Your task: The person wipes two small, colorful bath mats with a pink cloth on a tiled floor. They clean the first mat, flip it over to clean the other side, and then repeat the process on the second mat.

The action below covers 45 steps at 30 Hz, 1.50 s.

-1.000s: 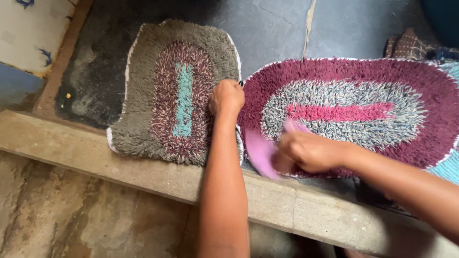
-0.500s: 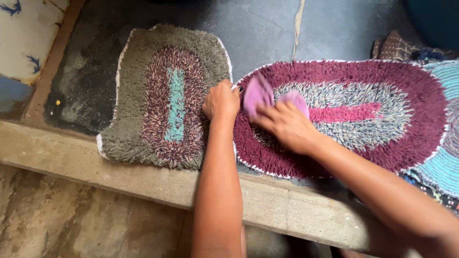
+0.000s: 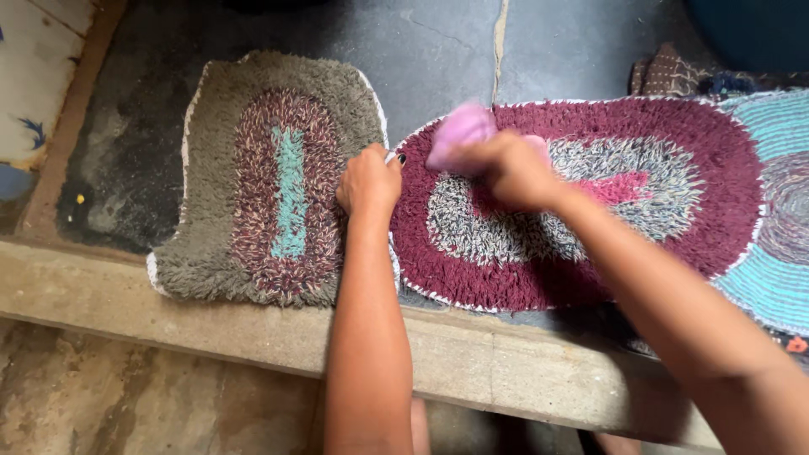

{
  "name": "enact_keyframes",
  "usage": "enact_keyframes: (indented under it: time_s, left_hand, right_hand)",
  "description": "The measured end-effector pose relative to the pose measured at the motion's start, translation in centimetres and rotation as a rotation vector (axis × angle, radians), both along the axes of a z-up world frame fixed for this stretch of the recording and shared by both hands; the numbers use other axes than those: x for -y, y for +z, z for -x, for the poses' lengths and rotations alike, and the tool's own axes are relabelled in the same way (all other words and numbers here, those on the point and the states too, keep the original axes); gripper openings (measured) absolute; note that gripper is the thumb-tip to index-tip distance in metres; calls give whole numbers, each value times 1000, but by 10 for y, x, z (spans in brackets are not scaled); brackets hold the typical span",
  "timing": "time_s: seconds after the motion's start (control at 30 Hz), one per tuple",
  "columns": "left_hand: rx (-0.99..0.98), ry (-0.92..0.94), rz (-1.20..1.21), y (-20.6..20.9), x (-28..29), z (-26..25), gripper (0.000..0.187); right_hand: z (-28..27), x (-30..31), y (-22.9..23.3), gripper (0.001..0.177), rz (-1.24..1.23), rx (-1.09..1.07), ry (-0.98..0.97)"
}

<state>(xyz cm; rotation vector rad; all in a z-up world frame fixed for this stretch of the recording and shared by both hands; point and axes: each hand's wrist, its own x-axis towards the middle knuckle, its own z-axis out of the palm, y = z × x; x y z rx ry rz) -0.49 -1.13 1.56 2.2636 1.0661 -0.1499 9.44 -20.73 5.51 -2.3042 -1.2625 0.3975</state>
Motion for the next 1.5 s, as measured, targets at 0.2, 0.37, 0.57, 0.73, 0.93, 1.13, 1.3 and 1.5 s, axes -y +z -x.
enact_keyframes:
  time_s: [0.2, 0.37, 0.57, 0.73, 0.93, 1.13, 1.3, 1.5]
  left_hand:
    - [-7, -16, -36, -1, 1, 3, 28]
    - [45, -12, -53, -2, 4, -5, 32]
    - [306, -441, -165, -11, 44, -16, 59]
    - [145, -693, -87, -25, 48, -9, 99]
    - [158, -684, -68, -28, 49, -9, 105]
    - [37, -616, -187, -7, 43, -8, 119]
    - [145, -442, -162, -17, 39, -4, 113]
    - [217, -475, -630, -52, 43, 8, 87]
  right_hand:
    - [55, 67, -14, 57, 45, -278, 726]
    - [38, 104, 71, 30, 1122, -517, 132]
    - [46, 95, 77, 52, 83, 508, 166]
    - [57, 87, -4, 34, -10, 379, 414]
    - [-48, 107, 34, 46, 333, 813, -308]
    - [29, 44, -17, 63, 724, 404, 211]
    - [50, 80, -17, 60, 284, 649, 186]
    - [19, 140, -5, 67, 338, 513, 10]
